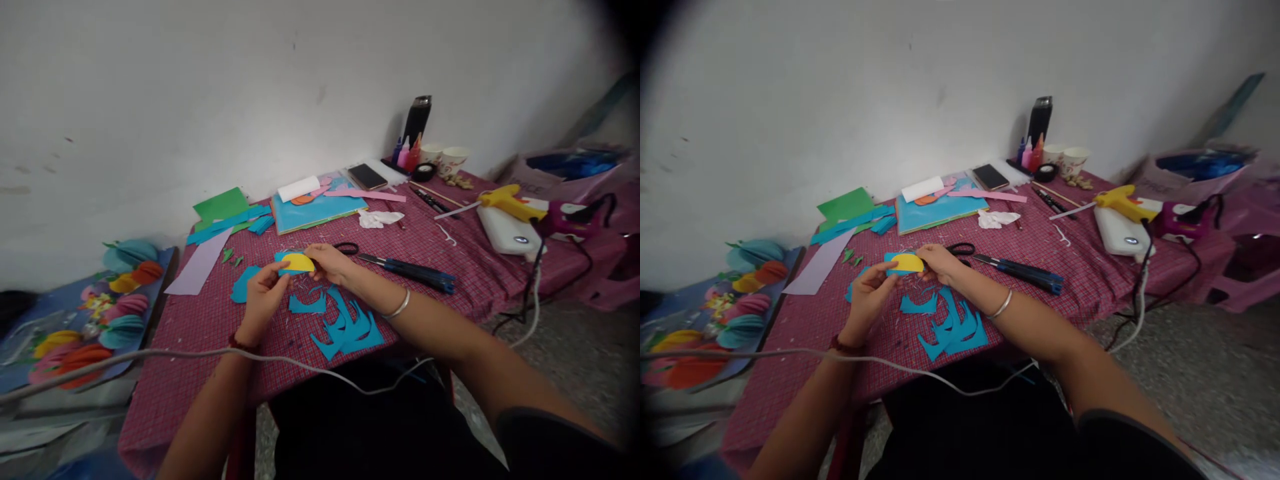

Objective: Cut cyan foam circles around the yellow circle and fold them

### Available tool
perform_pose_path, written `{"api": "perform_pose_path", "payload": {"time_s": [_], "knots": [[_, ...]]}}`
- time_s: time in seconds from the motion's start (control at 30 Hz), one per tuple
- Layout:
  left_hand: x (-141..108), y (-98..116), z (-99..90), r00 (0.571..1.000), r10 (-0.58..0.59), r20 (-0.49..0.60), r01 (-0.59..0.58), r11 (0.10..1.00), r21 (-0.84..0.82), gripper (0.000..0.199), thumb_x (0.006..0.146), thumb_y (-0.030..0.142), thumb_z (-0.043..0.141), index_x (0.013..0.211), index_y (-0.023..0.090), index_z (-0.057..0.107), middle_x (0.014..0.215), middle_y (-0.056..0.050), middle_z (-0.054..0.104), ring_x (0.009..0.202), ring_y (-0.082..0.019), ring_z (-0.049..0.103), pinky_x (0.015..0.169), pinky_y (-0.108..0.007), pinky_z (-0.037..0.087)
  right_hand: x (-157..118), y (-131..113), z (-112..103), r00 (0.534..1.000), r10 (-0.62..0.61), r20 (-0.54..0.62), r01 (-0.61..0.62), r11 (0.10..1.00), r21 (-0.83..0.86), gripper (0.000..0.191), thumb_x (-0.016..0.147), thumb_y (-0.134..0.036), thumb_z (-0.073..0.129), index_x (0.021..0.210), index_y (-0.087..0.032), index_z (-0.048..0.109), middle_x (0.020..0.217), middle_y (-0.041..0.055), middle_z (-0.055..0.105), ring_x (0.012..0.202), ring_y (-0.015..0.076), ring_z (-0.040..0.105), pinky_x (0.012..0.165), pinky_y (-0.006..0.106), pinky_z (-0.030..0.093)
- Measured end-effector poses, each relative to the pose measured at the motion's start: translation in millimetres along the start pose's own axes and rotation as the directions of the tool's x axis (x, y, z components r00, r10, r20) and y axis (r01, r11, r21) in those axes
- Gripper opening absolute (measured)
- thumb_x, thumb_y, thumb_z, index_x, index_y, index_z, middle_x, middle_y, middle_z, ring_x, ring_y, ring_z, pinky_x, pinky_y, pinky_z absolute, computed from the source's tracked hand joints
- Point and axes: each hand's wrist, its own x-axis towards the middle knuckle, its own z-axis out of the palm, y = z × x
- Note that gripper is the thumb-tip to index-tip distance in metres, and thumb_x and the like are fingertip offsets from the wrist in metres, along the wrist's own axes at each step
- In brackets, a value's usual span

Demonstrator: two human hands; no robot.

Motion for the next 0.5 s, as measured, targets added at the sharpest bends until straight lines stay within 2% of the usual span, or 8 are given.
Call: {"api": "perform_pose_path", "payload": {"time_s": [0.17,0.3,0.4,0.43,0.5], "knots": [[-2,-3,2.2,1.000,0.025,-0.001,-0.025,0.999,-0.025,0.038,0.072,0.021,0.068,0.110,0.020,0.063,0.076,-0.001,0.065,0.064,-0.012,0.062,0.061,-0.025,0.051,0,-1,1,0.999,0.038,0.031,-0.039,0.999,0.017,0.014,0.085,-0.011,0.047,0.072,-0.015,0.052,0.047,-0.0064,0.054,0.028,0.0057,0.047,0.026,0.013,0.037],[-3,-1,-0.5,0.999,0.039,-0.035,-0.038,0.999,0.029,0.029,0.076,0.024,0.064,0.105,0.021,0.066,0.078,-0.002,0.066,0.065,-0.013,0.061,0.060,-0.026,0.050,-2,-1,1,0.997,0.050,0.061,-0.051,0.999,0.013,0.015,0.085,-0.012,0.048,0.070,-0.015,0.051,0.044,-0.0060,0.053,0.028,0.0068,0.048,0.026,0.013,0.037],[-1,1,-7.4,0.980,0.198,-0.020,-0.189,0.955,0.227,0.020,0.080,0.024,0.060,0.097,0.022,0.071,0.081,-0.003,0.065,0.069,-0.013,0.058,0.062,-0.026,0.048,-3,-1,1,0.995,0.059,0.083,-0.060,0.998,0.011,0.018,0.086,-0.014,0.048,0.068,-0.015,0.050,0.041,-0.0058,0.050,0.028,0.0075,0.048,0.026,0.013,0.037],[1,1,-10.2,0.959,0.284,-0.005,-0.267,0.906,0.329,0.019,0.080,0.023,0.060,0.095,0.022,0.072,0.077,-0.002,0.063,0.068,-0.013,0.055,0.061,-0.026,0.046,-2,-1,1,0.994,0.064,0.088,-0.065,0.998,0.015,0.019,0.087,-0.014,0.048,0.068,-0.015,0.050,0.041,-0.0055,0.050,0.028,0.0078,0.048,0.026,0.013,0.038],[4,2,-15.8,0.890,0.455,0.035,-0.405,0.753,0.519,0.019,0.078,0.019,0.061,0.093,0.024,0.073,0.071,-0.001,0.056,0.066,-0.012,0.051,0.060,-0.025,0.043,0,1,0,0.993,0.073,0.091,-0.076,0.996,0.036,0.019,0.088,-0.018,0.048,0.069,-0.015,0.051,0.041,-0.0042,0.052,0.029,0.0084,0.049,0.027,0.014,0.039]]}}
